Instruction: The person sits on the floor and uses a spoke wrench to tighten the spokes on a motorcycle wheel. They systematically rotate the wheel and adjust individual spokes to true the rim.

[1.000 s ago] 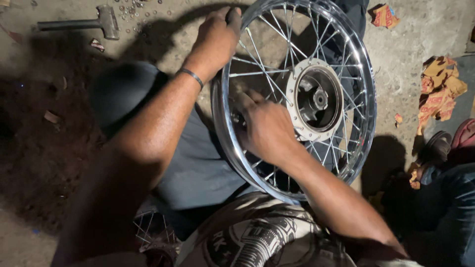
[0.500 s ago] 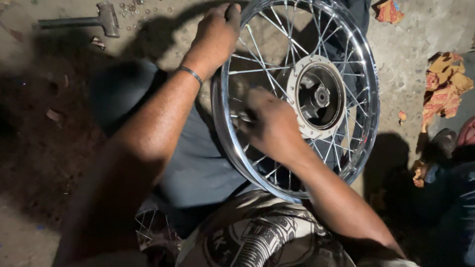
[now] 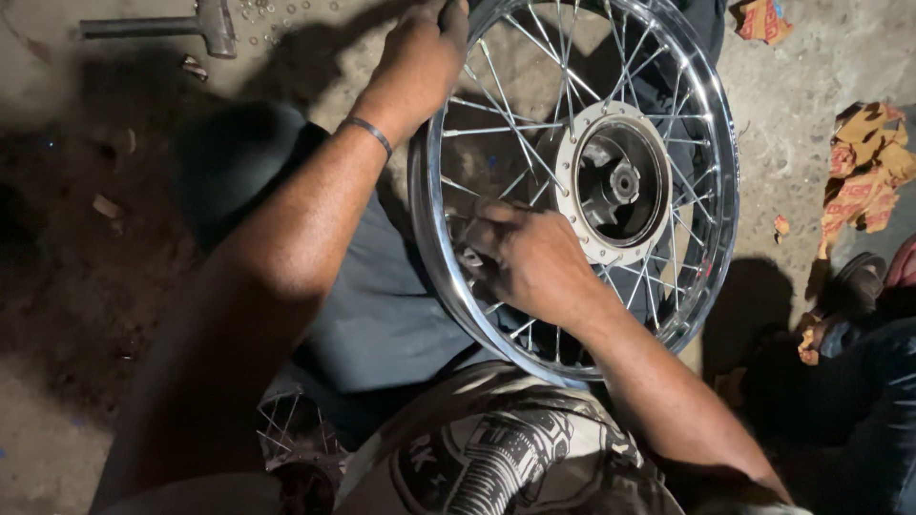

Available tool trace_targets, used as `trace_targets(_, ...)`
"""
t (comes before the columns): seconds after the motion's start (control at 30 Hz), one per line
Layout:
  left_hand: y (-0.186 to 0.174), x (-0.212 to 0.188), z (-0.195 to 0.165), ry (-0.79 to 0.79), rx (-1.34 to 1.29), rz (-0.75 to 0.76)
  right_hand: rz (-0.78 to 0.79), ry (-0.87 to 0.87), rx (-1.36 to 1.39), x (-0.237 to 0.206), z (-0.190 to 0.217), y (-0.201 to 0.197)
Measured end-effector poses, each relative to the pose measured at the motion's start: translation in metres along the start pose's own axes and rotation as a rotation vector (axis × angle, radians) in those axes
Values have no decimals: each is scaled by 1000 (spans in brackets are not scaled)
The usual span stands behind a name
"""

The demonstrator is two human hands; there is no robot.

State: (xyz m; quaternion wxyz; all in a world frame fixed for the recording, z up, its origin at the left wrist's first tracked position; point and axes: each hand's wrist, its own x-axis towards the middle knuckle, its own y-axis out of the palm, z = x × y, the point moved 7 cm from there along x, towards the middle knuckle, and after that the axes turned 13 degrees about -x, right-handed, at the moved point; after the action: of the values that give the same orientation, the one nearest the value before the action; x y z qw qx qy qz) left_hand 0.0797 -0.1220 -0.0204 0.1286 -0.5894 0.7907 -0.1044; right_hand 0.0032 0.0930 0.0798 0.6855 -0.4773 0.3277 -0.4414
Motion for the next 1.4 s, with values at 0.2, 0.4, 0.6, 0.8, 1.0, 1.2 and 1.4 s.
trace_targets(0.2, 3, -2, 12, -127, -20, 21, 4, 39, -23, 0, -1, -3)
trace_targets(0.4, 5, 4, 11, -24, 6, 3, -112, -42, -52, 0, 2, -7)
trace_targets(0.6, 6, 2, 7, 77, -6, 1, 55, -17, -6, 0, -3, 1)
trace_targets(0.8, -1, -7, -14, -31, -70, 38, -74, -60, 63, -2, 1, -9)
trace_targets(1.0, 0, -12, -10, -189, -130, 44, 50, 25, 25, 0, -5, 0)
trace_targets(1.2, 6, 3, 13, -74, 49, 33, -22, -12, -17, 0, -5, 1)
trace_targets(1.4, 7, 3, 14, -37, 21, -26, 15, 28, 34, 3, -8, 4)
